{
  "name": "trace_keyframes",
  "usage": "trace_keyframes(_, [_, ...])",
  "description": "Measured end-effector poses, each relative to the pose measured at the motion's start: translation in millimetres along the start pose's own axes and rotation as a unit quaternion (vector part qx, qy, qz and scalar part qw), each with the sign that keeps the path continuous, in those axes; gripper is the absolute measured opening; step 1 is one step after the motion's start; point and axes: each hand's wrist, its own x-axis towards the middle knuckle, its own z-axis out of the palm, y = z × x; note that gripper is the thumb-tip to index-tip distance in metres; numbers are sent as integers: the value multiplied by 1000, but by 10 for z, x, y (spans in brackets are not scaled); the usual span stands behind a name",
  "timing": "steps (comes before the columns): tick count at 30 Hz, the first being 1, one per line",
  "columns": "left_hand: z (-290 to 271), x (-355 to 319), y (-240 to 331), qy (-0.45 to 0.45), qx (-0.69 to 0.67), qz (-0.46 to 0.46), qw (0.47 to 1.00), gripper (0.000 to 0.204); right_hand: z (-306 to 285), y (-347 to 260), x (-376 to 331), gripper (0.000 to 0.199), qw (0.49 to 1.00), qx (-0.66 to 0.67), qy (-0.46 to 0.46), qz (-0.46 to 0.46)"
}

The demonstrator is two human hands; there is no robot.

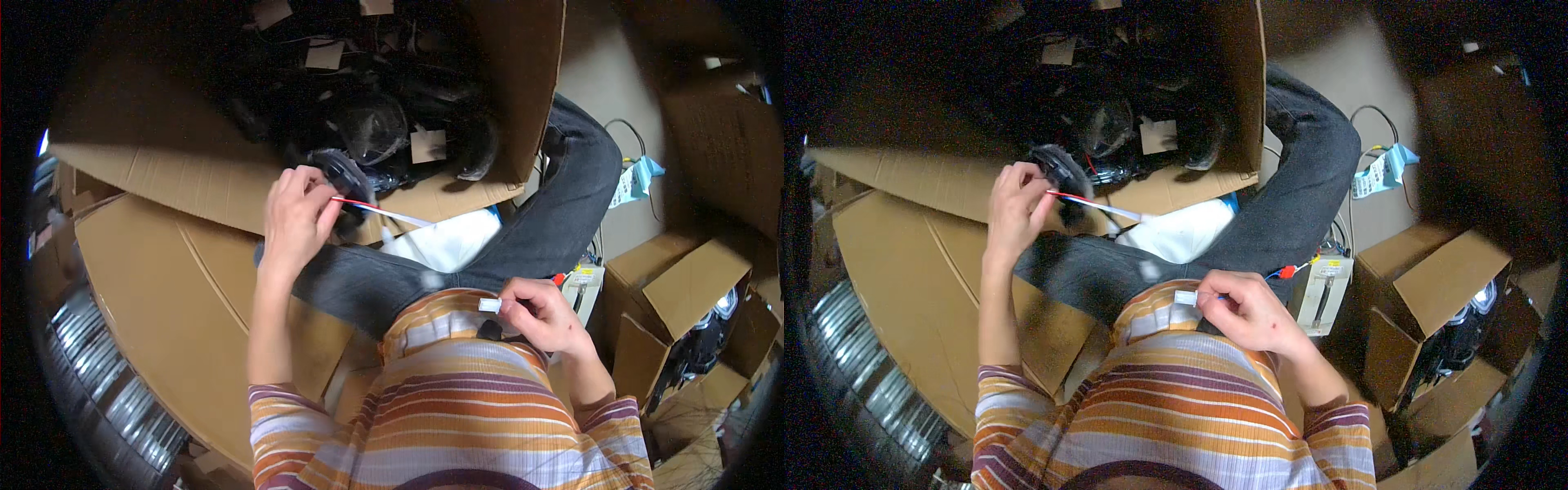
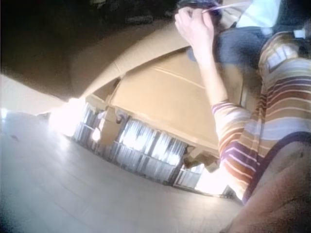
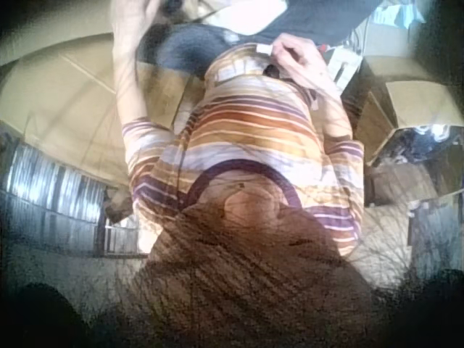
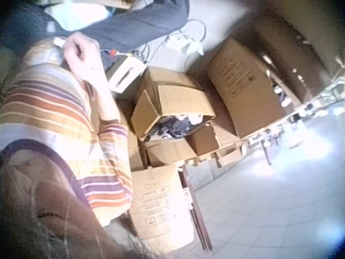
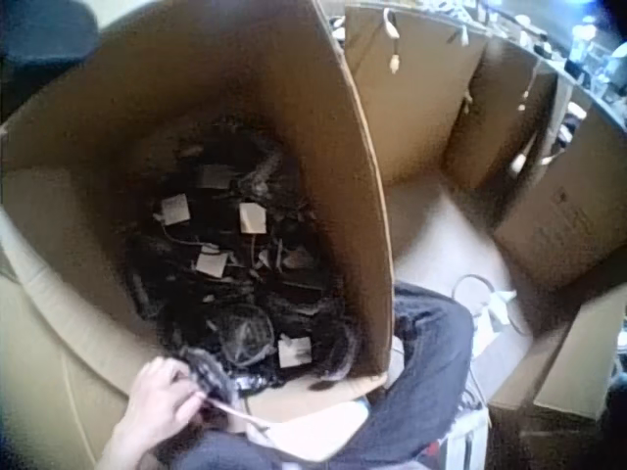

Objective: The person sorts through a large cardboard box of black plastic electronic housings by hand, checking each housing's wire connectors.

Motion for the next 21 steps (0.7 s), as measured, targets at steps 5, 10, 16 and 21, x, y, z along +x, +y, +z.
trace_keyframes(5, [356,-367,163,-27,-559,-125,819,9,65,-58,37,11,999,-19,-39,-29])
trace_keyframes(10, [457,-463,515,-61,-755,-154,635,19,102,-105,51,10,997,-47,-48,-34])
trace_keyframes(16, [319,-400,801,-78,-718,-147,676,22,152,-112,79,10,995,-44,-53,-68])
trace_keyframes(21, [179,-440,784,-68,-666,-87,738,18,142,-229,93,11,996,-47,-48,-53])
